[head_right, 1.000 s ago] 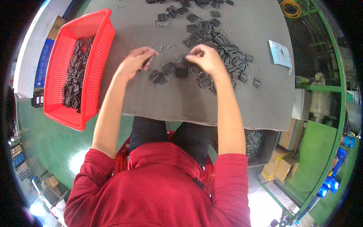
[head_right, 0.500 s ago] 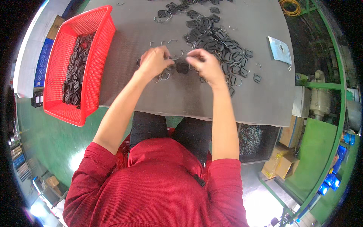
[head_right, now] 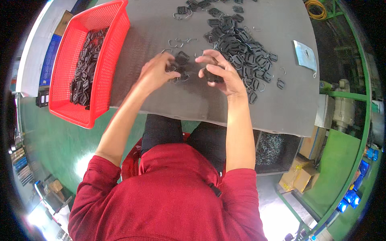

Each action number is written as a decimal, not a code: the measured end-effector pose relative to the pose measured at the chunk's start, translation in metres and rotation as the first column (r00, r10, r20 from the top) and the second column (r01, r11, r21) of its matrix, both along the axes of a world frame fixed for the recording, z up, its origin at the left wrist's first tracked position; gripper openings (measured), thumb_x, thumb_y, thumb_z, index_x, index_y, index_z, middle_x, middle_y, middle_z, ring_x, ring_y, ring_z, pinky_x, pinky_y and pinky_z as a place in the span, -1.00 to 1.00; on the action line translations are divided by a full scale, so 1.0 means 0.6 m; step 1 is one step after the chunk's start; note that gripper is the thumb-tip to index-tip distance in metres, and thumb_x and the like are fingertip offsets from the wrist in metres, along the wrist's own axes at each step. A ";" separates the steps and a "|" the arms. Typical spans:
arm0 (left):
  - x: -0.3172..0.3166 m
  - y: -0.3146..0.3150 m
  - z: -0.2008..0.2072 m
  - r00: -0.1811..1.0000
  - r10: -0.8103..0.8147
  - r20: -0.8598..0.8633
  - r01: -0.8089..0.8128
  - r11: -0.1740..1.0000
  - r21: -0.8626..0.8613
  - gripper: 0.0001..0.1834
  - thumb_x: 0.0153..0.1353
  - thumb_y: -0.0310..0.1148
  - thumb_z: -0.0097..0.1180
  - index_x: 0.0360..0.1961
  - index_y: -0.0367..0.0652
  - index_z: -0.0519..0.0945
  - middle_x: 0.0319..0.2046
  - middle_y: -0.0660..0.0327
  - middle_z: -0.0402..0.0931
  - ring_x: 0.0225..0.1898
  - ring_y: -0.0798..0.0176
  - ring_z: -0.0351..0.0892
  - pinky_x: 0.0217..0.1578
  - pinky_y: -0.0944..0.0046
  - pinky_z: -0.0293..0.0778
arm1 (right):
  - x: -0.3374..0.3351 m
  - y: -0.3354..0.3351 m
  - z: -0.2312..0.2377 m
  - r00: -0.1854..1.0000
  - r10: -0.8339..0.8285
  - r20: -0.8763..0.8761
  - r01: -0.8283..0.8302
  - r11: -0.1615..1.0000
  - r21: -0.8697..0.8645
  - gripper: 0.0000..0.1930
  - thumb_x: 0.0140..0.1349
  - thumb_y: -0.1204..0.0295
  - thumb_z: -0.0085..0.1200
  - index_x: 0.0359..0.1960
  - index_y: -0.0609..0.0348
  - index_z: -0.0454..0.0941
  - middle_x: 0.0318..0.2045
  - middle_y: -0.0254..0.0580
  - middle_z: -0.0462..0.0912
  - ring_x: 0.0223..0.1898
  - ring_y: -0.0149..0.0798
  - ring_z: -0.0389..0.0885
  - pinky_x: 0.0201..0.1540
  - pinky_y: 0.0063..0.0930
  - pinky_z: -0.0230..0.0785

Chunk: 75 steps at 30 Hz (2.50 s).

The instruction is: The person sorts through a pile of black plastic buckles and metal rings on a table, picking out specific items and placing them into a red basket.

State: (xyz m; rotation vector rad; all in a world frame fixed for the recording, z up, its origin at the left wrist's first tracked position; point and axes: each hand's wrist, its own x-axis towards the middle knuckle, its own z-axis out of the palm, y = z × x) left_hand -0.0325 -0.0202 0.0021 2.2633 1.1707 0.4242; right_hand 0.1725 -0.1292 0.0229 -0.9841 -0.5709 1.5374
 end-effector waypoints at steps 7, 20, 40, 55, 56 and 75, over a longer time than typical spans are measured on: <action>-0.019 0.054 0.034 0.929 0.224 0.294 0.013 0.774 -0.632 -0.70 0.06 -0.29 0.20 -0.20 -0.22 0.59 -0.50 0.36 0.49 -0.56 0.55 0.28 -0.61 0.52 0.18 | -0.051 0.064 -0.030 0.390 0.186 0.902 -0.127 0.981 -0.147 -0.65 -0.11 0.37 0.31 -0.25 0.20 0.55 -0.59 -0.36 0.44 -0.53 -0.44 0.37 -0.40 -0.53 0.26; -0.057 0.113 0.006 0.905 0.238 0.353 0.067 0.739 -0.670 -0.62 0.14 -0.19 0.15 -0.09 -0.19 0.57 -0.45 0.38 0.50 -0.58 0.49 0.30 -0.63 0.49 0.14 | -0.031 0.073 -0.018 0.399 0.250 0.882 -0.216 0.961 -0.174 -0.62 -0.15 0.47 0.25 -0.21 0.24 0.51 -0.33 -0.09 0.61 -0.26 -0.16 0.58 -0.17 -0.36 0.40; 0.078 0.010 -0.023 0.999 -0.031 0.041 0.029 0.997 0.066 -0.64 0.04 -0.19 0.20 -0.21 -0.20 0.54 -0.41 0.08 0.57 -0.34 0.05 0.56 -0.35 0.11 0.43 | -0.030 0.101 0.095 0.871 -0.080 0.485 0.107 0.994 -0.029 -0.59 -0.02 0.45 0.14 -0.06 0.21 0.46 -0.54 -0.40 0.43 -0.54 -0.54 0.33 -0.57 -0.67 0.14; -0.218 0.010 0.243 0.832 0.552 -0.048 -0.508 0.795 0.333 -0.76 0.08 -0.25 0.16 -0.33 -0.19 0.53 -0.51 0.09 0.52 -0.44 0.16 0.52 -0.35 0.21 0.38 | -0.188 0.090 0.175 0.272 -0.614 0.741 -0.052 0.759 0.649 -0.58 0.00 0.41 0.20 -0.05 0.13 0.44 -0.07 -0.03 0.45 -0.06 -0.09 0.48 -0.01 -0.30 0.37; -0.243 0.030 0.239 0.786 0.602 -0.143 -0.535 0.778 0.330 -0.73 0.08 -0.23 0.17 -0.27 -0.18 0.53 -0.46 0.11 0.52 -0.41 0.17 0.50 -0.32 0.20 0.38 | -0.142 0.055 0.146 0.300 -0.539 0.787 0.056 0.834 0.549 -0.60 0.01 0.44 0.21 -0.06 0.09 0.46 -0.06 -0.11 0.45 -0.05 -0.19 0.49 -0.06 -0.37 0.46; 0.201 -0.127 -0.048 0.897 -0.430 0.103 0.356 0.840 0.409 -0.65 -0.03 -0.39 0.22 -0.15 -0.13 0.52 -0.04 0.16 0.39 -0.01 0.06 0.37 -0.09 0.08 0.38 | 0.225 0.000 -0.101 -0.578 -0.137 0.804 0.120 0.961 0.250 -0.62 0.17 0.10 0.01 0.06 -0.56 0.40 0.22 -0.33 0.24 0.33 -0.14 0.02 0.23 0.41 -0.26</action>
